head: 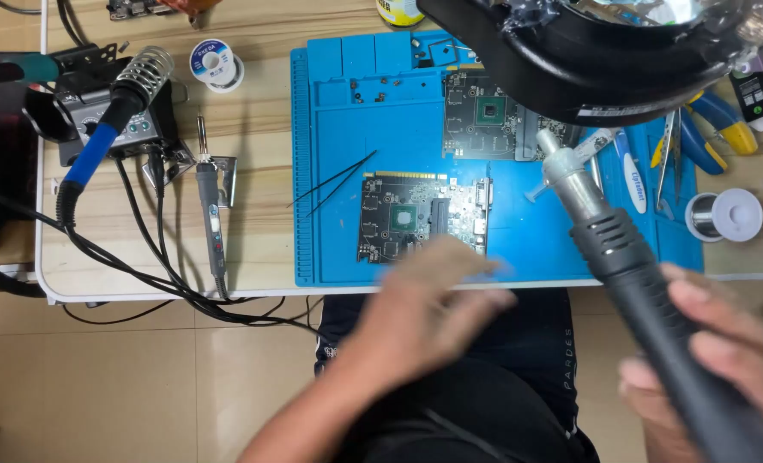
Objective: Using a heat gun, flux syringe, and tweezers to perform rework or repair on a circuit board.
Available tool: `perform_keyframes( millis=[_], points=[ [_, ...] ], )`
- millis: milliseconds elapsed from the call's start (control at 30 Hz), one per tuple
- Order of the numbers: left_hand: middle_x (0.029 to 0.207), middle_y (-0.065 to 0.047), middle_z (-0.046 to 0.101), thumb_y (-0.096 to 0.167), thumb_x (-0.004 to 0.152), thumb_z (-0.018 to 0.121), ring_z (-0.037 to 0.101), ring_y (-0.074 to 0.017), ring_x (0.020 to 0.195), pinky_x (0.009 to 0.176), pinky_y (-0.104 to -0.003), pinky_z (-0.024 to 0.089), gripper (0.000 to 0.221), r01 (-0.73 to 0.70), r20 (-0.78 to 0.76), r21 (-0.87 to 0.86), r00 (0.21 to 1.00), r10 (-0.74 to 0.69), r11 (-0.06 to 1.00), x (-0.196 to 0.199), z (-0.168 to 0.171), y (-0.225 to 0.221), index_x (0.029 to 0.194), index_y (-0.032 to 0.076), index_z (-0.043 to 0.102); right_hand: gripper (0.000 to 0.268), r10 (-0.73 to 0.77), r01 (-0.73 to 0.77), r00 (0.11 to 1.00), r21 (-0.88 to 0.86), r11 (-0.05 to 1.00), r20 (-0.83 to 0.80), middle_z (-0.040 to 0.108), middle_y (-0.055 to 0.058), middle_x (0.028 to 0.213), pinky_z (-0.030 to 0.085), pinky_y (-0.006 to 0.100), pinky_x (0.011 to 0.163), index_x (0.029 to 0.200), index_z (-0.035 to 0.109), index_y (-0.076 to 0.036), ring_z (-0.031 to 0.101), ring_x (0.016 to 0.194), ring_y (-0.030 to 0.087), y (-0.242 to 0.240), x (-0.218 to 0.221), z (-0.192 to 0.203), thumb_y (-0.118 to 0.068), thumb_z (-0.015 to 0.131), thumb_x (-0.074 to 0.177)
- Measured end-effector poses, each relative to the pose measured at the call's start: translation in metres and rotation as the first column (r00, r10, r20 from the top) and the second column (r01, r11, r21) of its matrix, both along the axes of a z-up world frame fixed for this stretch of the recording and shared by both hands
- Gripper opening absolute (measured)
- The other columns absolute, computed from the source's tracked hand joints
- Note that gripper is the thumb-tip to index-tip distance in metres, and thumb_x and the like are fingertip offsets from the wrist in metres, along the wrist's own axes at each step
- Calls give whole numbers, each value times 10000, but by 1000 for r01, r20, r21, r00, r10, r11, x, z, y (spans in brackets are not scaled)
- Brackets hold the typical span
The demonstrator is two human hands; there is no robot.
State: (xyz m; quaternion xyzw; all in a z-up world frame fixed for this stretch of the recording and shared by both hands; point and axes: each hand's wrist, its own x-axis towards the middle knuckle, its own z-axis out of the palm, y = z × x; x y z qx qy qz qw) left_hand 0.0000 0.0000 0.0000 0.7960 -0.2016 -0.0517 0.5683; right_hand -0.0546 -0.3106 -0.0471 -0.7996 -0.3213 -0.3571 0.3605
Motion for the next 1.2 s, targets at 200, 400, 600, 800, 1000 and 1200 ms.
perform_keyframes(
  millis=[200, 400, 600, 800, 1000, 1200],
  points=[
    [1378, -113, 680, 236, 1057, 761, 602, -382, 1217, 970, -546, 511, 433, -443, 448, 496, 867, 217, 747, 66, -63, 90, 1458, 80, 716, 502, 85, -16, 952, 226, 974, -295, 642, 398, 1333, 719, 584, 1176, 1494, 381, -41, 783, 1248, 539, 20, 23, 29, -309, 555, 1106],
    [1219, -102, 607, 198, 1027, 778, 571, -384, 1097, 890, -549, 518, 445, -443, 430, 635, 883, 188, 633, 82, -93, 99, 1451, 69, 735, 500, 74, -10, 945, 197, 980, -319, 634, 214, 1229, 765, 535, 986, 1359, 485, 81, 846, 1136, 493, 57, 61, 33, -225, 723, 1044],
    [1084, -139, 583, 52, 1092, 682, 580, -392, 954, 888, -531, 567, 327, -436, 480, 561, 864, 152, 704, 88, -109, 109, 1399, -26, 761, 485, 81, -25, 941, 170, 985, -328, 483, 214, 1391, 752, 696, 1102, 1464, 401, 91, 794, 1164, 541, 56, 64, 35, -174, 637, 1132],
    [1252, -131, 620, 89, 1149, 600, 671, -298, 1158, 958, -406, 580, 309, -368, 260, 188, 913, 315, 911, 75, -59, 101, 1420, -24, 699, 465, 105, -45, 939, 186, 981, -329, 537, 148, 1374, 762, 559, 1008, 1467, 454, 36, 836, 1145, 480, 57, 73, 24, -189, 678, 1128],
    [1263, -91, 749, 257, 1163, 596, 744, -230, 1169, 976, -362, 618, 227, -531, 216, -54, 821, 529, 846, 66, -65, 85, 1273, 76, 675, 463, 84, -28, 937, 167, 985, -340, 585, 169, 1247, 757, 528, 967, 1372, 480, 64, 854, 1099, 477, 65, 78, 32, -254, 675, 1097],
    [1184, -107, 783, 218, 1164, 625, 795, -226, 1099, 952, -336, 672, 243, -542, 259, -165, 783, 566, 824, 66, -82, 79, 1312, 26, 646, 516, 77, 7, 907, 199, 980, -415, 717, 307, 1127, 681, 447, 928, 1320, 443, 93, 844, 1043, 453, 72, 80, 42, -282, 654, 1037]
  ],
)
